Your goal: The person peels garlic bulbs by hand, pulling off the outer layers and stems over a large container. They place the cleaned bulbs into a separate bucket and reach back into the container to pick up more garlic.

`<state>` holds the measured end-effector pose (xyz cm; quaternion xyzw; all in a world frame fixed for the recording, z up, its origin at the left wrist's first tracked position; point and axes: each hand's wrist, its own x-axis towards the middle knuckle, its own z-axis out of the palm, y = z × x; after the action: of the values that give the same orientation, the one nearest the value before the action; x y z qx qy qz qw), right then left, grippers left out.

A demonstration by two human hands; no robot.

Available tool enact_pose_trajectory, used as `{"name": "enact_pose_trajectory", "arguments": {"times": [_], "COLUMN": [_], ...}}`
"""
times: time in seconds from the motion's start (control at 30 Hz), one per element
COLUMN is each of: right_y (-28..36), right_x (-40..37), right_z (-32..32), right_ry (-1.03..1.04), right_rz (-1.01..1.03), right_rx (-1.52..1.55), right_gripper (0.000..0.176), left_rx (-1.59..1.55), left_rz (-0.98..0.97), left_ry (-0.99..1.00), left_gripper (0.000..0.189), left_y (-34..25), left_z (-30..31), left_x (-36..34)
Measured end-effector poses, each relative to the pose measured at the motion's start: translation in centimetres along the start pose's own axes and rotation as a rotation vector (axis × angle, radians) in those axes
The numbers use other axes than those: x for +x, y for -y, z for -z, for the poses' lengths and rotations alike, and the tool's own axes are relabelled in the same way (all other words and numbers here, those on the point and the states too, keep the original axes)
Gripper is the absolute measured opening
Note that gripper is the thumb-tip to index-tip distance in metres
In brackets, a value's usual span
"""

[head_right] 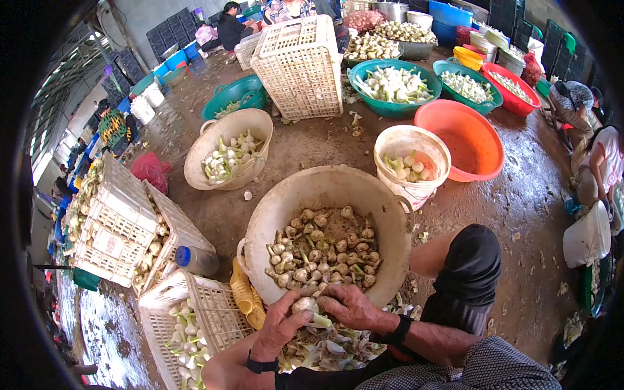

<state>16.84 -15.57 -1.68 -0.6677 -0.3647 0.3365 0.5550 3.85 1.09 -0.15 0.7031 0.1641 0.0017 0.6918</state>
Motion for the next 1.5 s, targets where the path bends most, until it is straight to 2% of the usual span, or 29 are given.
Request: {"name": "enact_pose_trajectory", "arguments": {"times": [0.23, 0.43, 0.53, 0.6, 0.7, 0.8, 0.93, 1.0, 1.07, 1.23, 1.4, 1.5], "right_y": [-0.2, -1.4, -1.5, -1.4, -0.3, -0.5, -0.7, -0.7, -0.7, -0.8, -1.4, -0.7], "right_x": [-0.1, -0.1, -0.1, -0.2, -0.1, 0.0, 0.0, 0.0, 0.0, -0.1, 0.0, 0.1], "right_z": [-0.3, 0.0, -0.1, -0.5, -0.3, -0.2, -0.2, -0.2, -0.2, -0.2, -0.3, -0.1], "right_ry": [-0.019, 0.044, 0.088, 0.082, 0.095, 0.101, 0.107, 0.083, 0.070, 0.048, -0.014, -0.002], "right_rz": [-0.009, 0.008, -0.060, -0.113, -0.159, -0.157, -0.193, -0.173, -0.162, -0.170, -0.075, -0.168], "right_rx": [-0.025, -0.051, -0.047, 0.267, 0.288, 0.243, 0.243, 0.117, 0.108, 0.158, 0.018, 0.063], "right_gripper": [0.024, 0.024, 0.024, 0.025, 0.025, 0.026, 0.024, 0.023, 0.022, 0.020, 0.020, 0.020], "left_rx": [0.063, 0.067, 0.074, 0.063, 0.000, 0.031, -0.076, -0.072, 0.005, 0.015, 0.094, 0.125], "left_rz": [-0.014, 0.013, 0.001, 0.004, 0.030, -0.003, 0.022, 0.018, -0.030, -0.010, -0.060, -0.092], "left_ry": [-0.001, 0.010, 0.003, -0.005, -0.026, -0.015, -0.029, -0.022, -0.027, -0.018, -0.057, -0.077], "left_gripper": [0.049, 0.047, 0.047, 0.047, 0.047, 0.048, 0.046, 0.046, 0.045, 0.045, 0.041, 0.037], "left_y": [0.3, -0.4, -0.4, -0.5, -0.4, 0.1, 0.2, 0.2, 0.3, 0.1, 0.5, 1.6], "left_z": [-0.1, -0.1, -0.1, -0.1, 0.0, 0.1, 0.0, 0.0, 0.0, -0.2, -0.3, -0.1], "left_x": [0.0, -0.2, -0.3, -0.3, -0.3, -0.2, -0.1, -0.1, 0.0, -0.1, 0.0, 0.2]}}
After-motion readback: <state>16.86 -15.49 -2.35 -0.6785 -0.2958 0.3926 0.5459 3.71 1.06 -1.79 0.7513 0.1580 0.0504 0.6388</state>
